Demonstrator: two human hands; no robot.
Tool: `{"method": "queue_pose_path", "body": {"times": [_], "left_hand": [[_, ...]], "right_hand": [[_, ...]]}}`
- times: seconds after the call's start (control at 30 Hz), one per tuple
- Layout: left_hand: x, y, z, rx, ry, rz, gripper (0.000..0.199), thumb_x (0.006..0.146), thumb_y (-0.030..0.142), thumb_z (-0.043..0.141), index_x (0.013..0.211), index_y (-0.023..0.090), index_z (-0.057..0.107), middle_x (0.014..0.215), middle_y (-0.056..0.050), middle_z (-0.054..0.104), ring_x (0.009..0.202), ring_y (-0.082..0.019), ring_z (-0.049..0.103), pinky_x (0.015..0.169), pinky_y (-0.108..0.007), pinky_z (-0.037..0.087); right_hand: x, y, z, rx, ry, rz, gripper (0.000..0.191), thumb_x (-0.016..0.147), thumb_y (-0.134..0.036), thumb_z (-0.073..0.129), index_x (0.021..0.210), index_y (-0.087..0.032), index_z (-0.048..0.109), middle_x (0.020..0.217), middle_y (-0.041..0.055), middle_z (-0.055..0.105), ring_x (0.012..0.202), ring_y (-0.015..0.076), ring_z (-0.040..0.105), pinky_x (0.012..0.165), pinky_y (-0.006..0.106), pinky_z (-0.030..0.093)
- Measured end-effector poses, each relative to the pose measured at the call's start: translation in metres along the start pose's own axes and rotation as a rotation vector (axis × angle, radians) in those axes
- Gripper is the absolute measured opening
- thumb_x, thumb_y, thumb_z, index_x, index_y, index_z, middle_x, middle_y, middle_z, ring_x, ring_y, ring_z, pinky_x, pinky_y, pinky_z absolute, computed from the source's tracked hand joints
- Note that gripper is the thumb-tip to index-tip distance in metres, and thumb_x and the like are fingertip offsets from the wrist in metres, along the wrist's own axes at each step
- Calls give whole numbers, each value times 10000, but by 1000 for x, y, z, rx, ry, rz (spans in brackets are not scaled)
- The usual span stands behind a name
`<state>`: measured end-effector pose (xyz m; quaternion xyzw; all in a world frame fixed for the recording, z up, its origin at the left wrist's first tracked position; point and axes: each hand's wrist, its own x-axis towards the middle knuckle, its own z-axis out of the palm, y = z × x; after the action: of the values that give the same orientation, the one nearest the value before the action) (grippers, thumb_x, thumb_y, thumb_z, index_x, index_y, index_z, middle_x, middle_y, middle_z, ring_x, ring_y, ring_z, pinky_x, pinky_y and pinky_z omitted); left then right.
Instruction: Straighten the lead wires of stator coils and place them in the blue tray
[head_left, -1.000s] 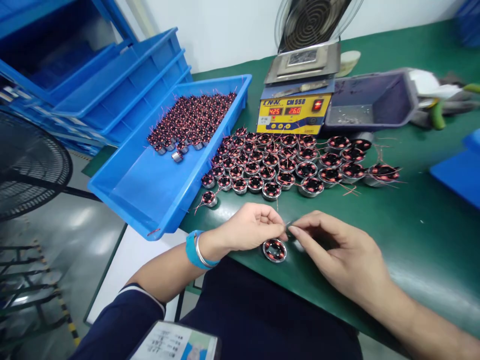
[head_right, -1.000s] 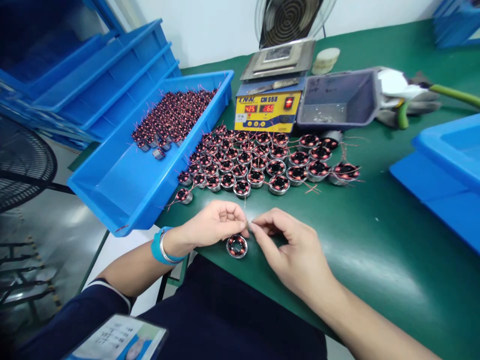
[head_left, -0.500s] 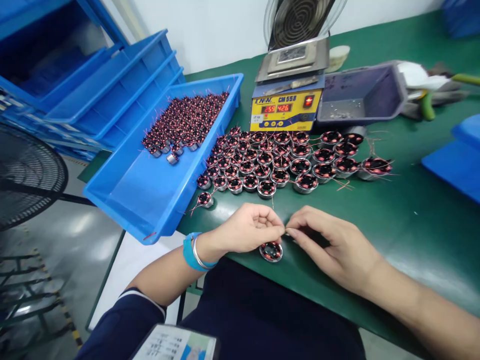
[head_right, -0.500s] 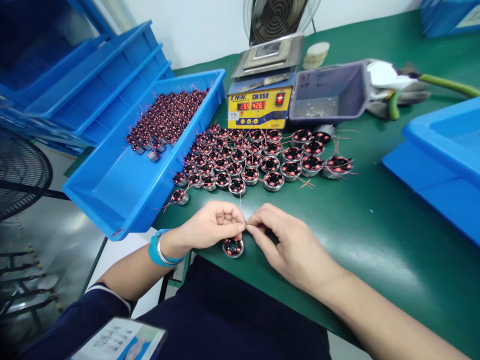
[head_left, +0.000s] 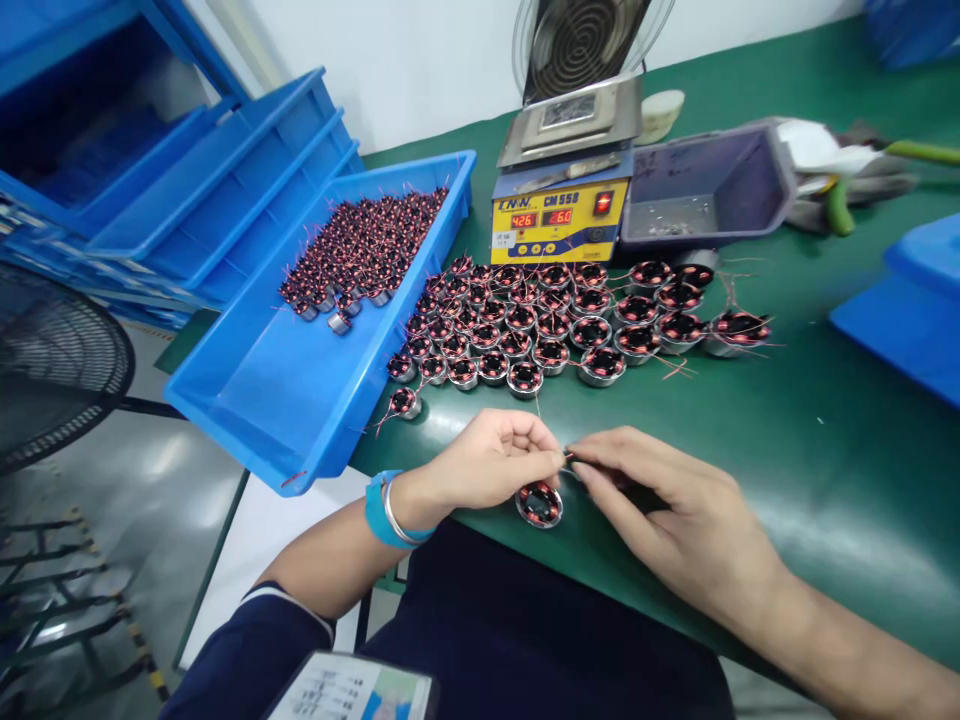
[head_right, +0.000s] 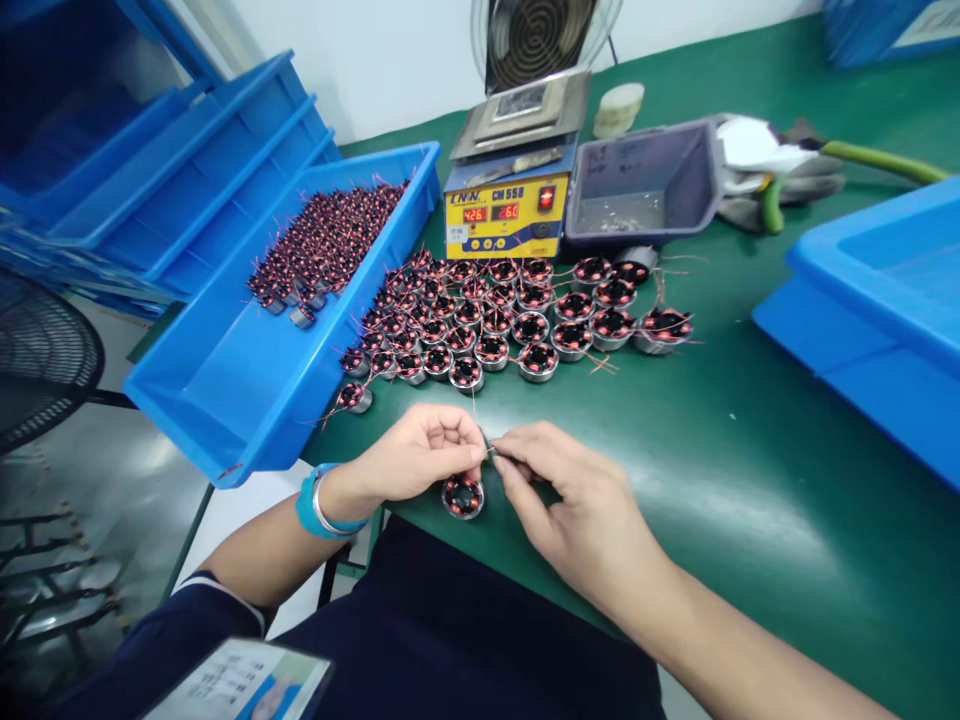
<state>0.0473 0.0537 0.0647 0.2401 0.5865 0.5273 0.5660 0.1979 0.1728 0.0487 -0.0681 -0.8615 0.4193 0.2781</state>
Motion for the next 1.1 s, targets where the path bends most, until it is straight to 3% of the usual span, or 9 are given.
{"method": "queue_pose_path", "body": {"times": [0.13, 0.33, 0.47, 0.67, 0.83, 1.1], "left_hand": [[0, -1, 0, 1, -10, 17, 269, 721, 307, 811, 693, 123, 616, 604, -15, 659, 518, -78, 563, 522, -189, 452], [2, -3, 0, 11, -30, 26, 209, 734, 273, 762, 710, 135, 607, 587, -10, 651, 519, -91, 576, 517, -193, 450], [2, -2, -1, 24, -43, 2, 190, 718, 254, 748, 701, 138, 599, 588, -13, 648, 528, -98, 583, 528, -200, 456], [1, 0, -2, 30, -50, 3, 129, 706, 211, 715, 706, 133, 612, 572, -4, 642, 495, -83, 553, 492, -181, 413], [1, 0, -2, 19, -48, -7, 132, 710, 197, 723, 707, 133, 607, 573, -4, 643, 498, -83, 560, 496, -179, 425], [1, -1, -2, 14, -61, 19, 124, 719, 188, 711, 716, 129, 603, 579, -5, 649, 505, -83, 569, 511, -183, 453]], "right_hand": [[-1, -1, -3, -35, 19, -2, 132, 948, -186, 576, 935, -229, 700, 853, 57, 745, 655, 158, 693, 609, 262, 581], [1, -3, -3, -5, 5, -30, 190, 952, -156, 553, 915, -239, 720, 899, 62, 758, 761, 178, 733, 703, 270, 601], [0, 0, -2, -9, -28, 27, 181, 954, -181, 547, 890, -218, 713, 834, 54, 746, 672, 154, 696, 624, 248, 576], [-3, 1, -3, -32, 5, -50, 108, 943, -169, 587, 933, -191, 693, 756, 30, 703, 581, 106, 630, 552, 193, 524], [-5, 1, -1, -14, -50, -56, 129, 956, -165, 570, 935, -191, 695, 770, 42, 709, 593, 112, 633, 567, 203, 533], [-4, -1, -2, -36, -34, -52, 126, 960, -164, 567, 939, -188, 689, 759, 33, 705, 576, 103, 619, 563, 198, 530]]}}
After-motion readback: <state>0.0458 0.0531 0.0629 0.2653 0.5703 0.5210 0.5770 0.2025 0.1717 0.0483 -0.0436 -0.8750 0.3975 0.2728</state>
